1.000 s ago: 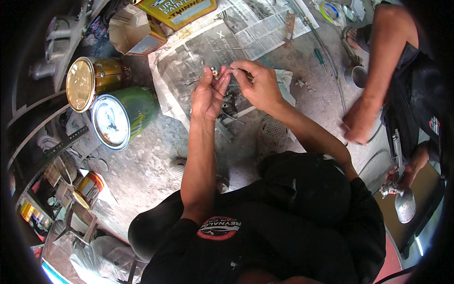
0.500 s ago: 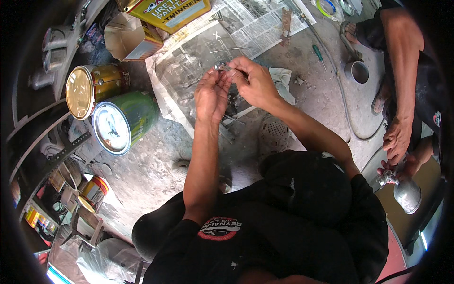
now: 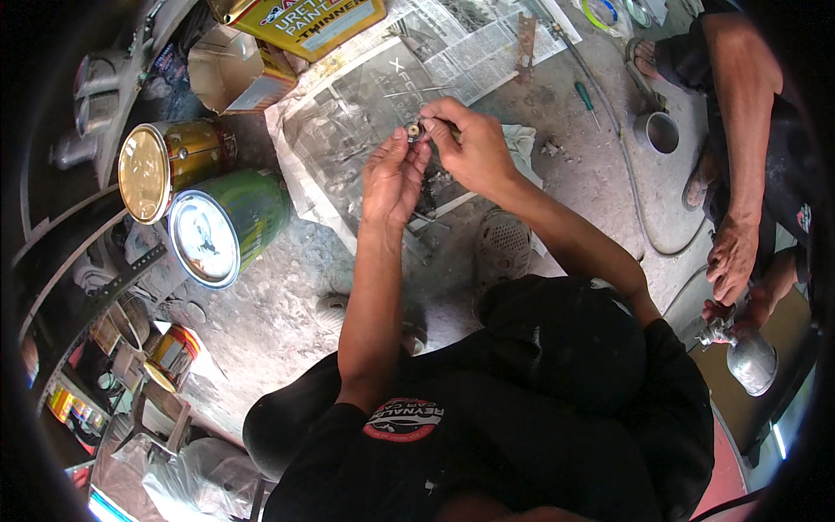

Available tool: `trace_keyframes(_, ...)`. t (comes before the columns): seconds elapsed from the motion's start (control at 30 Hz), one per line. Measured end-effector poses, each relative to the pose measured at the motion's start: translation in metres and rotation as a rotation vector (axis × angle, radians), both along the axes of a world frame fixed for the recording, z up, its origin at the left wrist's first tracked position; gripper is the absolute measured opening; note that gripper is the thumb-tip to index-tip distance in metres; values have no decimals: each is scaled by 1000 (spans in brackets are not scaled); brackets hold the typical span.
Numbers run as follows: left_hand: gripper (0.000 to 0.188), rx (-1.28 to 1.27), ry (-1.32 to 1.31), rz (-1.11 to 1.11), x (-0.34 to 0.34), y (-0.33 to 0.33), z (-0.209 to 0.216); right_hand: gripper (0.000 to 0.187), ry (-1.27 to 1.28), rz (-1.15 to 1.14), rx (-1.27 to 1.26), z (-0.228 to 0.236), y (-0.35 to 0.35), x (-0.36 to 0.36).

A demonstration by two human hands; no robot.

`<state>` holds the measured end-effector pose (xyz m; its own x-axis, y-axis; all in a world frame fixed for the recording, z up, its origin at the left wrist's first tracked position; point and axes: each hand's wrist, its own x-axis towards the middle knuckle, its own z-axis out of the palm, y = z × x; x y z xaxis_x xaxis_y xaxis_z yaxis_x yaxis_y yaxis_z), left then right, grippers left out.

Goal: The person assembles a spray gun by attaching a small metal component, wiping the body with a cloth, and screwing on the paint cup. They then connect an air hose to the gun and wipe the exterior.

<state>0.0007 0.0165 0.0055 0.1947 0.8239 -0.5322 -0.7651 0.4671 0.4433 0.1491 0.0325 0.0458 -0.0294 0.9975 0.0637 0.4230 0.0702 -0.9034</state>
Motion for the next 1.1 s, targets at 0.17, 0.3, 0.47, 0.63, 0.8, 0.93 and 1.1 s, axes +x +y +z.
trace_keyframes(0.17,22,20,-58,85,-2,-1,-4,21,-158,99,205,-6,-6,7)
trace_keyframes(0.3,20,9,-69,85,-1,-2,-7,23,-115,100,86,-2,-7,6)
trace_keyframes(0.47,15,16,-60,87,1,-2,-7,22,-124,106,102,-1,-6,6)
trace_keyframes(0.63,16,14,-62,98,7,-4,-9,23,-139,114,151,-4,-4,5)
trace_keyframes(0.8,19,3,-58,104,6,-4,-9,23,-167,114,155,-5,-3,5)
trace_keyframes(0.93,19,28,-60,106,6,-3,-7,23,-154,122,226,-7,-3,5)
trace_keyframes(1.1,19,9,-71,119,6,-3,-3,21,-154,159,256,-4,-3,4)
